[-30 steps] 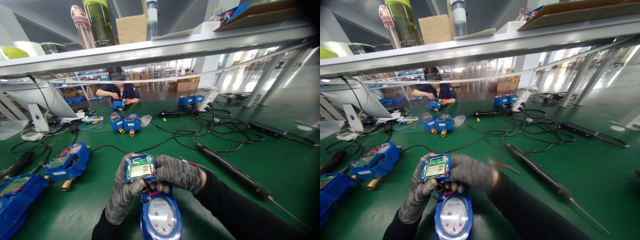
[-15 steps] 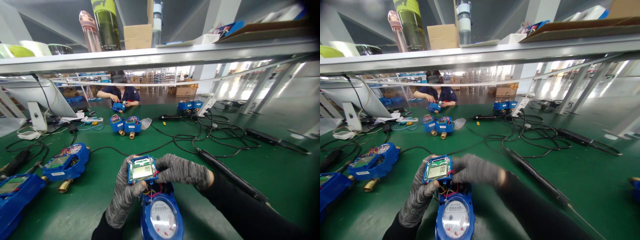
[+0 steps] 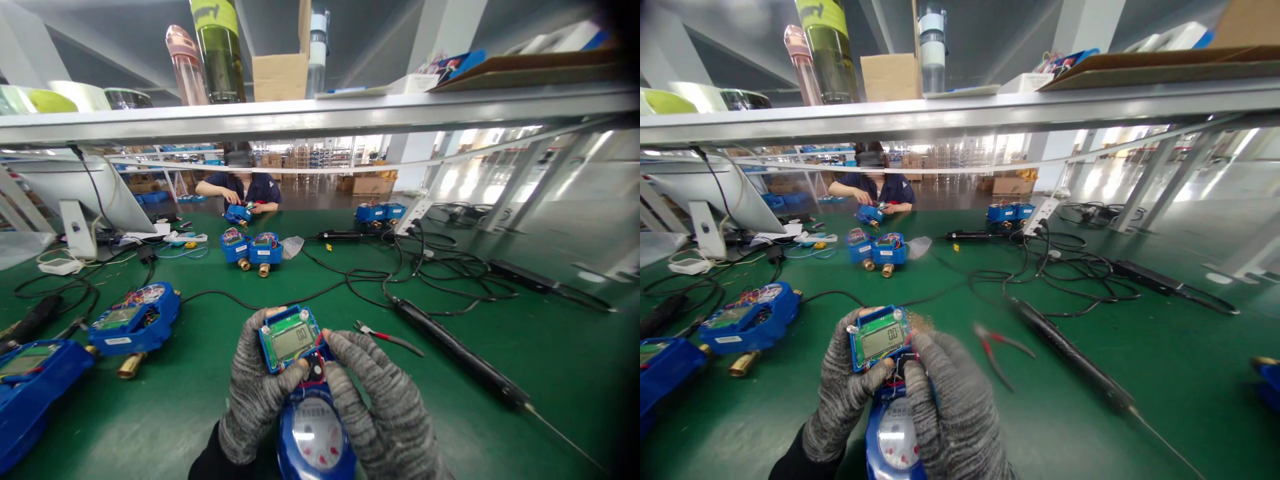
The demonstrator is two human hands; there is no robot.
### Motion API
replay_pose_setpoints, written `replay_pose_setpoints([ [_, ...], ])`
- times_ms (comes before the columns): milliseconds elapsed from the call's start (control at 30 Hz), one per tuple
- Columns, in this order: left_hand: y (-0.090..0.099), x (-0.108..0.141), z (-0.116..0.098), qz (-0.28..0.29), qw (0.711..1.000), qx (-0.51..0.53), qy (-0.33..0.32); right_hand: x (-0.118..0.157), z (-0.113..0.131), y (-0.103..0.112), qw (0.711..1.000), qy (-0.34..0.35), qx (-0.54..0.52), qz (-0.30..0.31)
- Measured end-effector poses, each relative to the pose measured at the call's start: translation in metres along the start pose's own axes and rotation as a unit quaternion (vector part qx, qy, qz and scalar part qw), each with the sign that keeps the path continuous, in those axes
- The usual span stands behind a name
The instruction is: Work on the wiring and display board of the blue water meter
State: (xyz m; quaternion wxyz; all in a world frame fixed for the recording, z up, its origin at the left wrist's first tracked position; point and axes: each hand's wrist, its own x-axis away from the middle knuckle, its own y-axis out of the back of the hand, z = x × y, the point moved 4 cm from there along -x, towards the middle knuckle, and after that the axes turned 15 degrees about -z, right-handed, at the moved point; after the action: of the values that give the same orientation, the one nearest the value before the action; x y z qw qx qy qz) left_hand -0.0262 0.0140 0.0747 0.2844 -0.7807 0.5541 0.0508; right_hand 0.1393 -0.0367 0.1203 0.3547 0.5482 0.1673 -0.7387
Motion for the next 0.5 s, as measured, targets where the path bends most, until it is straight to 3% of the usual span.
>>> replay_pose_setpoints([
  [100, 0.0, 0.005, -0.007, 0.002, 0.995, -0.077, -0.066, -0.002, -0.003, -0.005, 0.999, -0.047, -0.02, -0.011],
  [200, 0.002, 0.008, -0.008, -0.004, 0.983, -0.133, -0.127, 0.001, -0.012, -0.01, 0.987, -0.148, -0.055, 0.008],
  [367, 0.006, 0.009, -0.008, -0.012, 0.944, -0.233, -0.235, 0.003, -0.022, -0.024, 0.928, -0.345, -0.139, 0.015],
  [500, 0.003, 0.008, -0.017, 0.012, 0.915, -0.262, -0.307, 0.0, -0.027, -0.028, 0.901, -0.399, -0.166, 0.035],
])
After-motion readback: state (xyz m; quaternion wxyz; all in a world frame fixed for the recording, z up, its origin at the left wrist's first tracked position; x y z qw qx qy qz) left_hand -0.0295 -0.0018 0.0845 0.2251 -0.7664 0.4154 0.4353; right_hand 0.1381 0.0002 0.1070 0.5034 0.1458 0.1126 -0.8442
